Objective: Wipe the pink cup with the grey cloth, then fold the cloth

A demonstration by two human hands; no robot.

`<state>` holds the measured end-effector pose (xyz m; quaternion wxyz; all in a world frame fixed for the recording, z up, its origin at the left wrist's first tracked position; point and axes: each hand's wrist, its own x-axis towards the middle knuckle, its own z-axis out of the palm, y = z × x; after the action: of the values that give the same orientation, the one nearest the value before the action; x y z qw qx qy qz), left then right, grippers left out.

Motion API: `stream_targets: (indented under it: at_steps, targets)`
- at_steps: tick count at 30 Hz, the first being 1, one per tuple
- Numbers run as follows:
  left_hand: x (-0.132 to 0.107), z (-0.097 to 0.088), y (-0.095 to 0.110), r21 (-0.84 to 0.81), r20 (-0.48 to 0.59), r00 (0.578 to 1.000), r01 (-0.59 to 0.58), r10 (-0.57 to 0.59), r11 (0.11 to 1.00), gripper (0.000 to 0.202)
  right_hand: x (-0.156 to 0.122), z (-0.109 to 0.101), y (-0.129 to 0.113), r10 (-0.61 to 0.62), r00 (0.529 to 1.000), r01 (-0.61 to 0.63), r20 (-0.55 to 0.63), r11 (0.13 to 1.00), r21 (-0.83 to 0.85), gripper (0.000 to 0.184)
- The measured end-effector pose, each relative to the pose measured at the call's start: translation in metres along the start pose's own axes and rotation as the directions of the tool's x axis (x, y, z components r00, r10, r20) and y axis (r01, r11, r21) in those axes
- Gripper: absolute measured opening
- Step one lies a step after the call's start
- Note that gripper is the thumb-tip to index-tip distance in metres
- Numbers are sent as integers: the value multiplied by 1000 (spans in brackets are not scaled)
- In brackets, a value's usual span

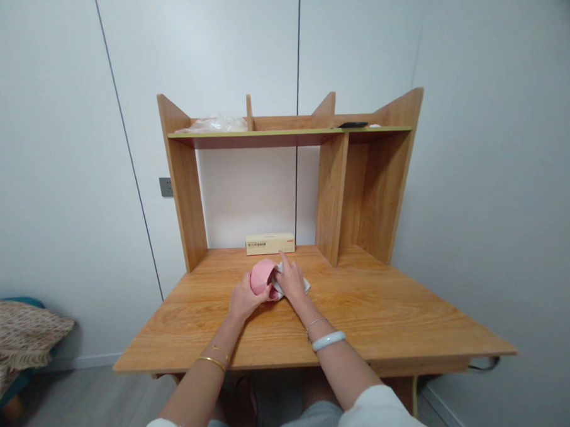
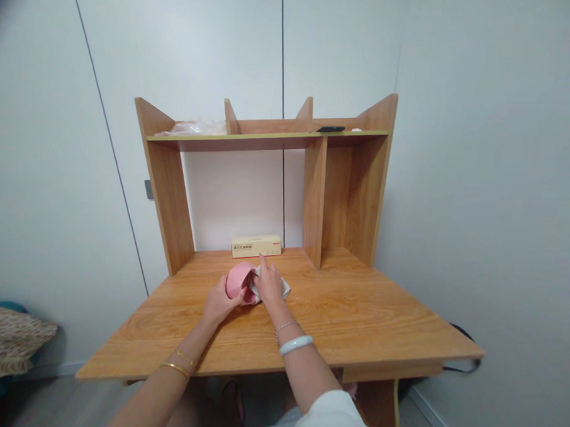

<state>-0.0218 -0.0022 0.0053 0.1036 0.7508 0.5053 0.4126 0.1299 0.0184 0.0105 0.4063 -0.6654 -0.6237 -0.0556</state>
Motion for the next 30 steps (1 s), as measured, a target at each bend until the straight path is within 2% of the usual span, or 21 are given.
stream_targets:
  at_steps: [6,9,11,13,18,23,26,30]
  targets:
    - [6,11,-8,-200,-159,984,-111,79,974,63,2,6,8,69,991,-36,-113,961,273,57]
    - [6,16,-8,-246,-124,986,-136,108,960,63,3,10,9,137,982,-77,-134,921,381,54]
    - [4,16,-8,-318,-76,989,-145,128,937,57,3,13,8,142,984,-84,-107,902,424,52]
    - [4,16,-8,-382,-71,992,-127,108,915,53,2,16,7,123,991,-84,-61,892,444,51]
    - [6,13,-9,-368,-135,990,-80,32,926,45,2,18,4,168,985,-166,31,907,387,59]
    - [6,11,-5,-267,-123,992,-73,41,961,44,1,13,4,243,970,-238,3,950,200,63]
    - [6,10,-3,-168,-77,995,-76,64,983,47,2,8,4,188,980,-179,-71,978,111,60]
    - [5,7,-2,-94,-54,997,-51,46,994,44,4,2,3,-18,985,29,-174,998,64,56]
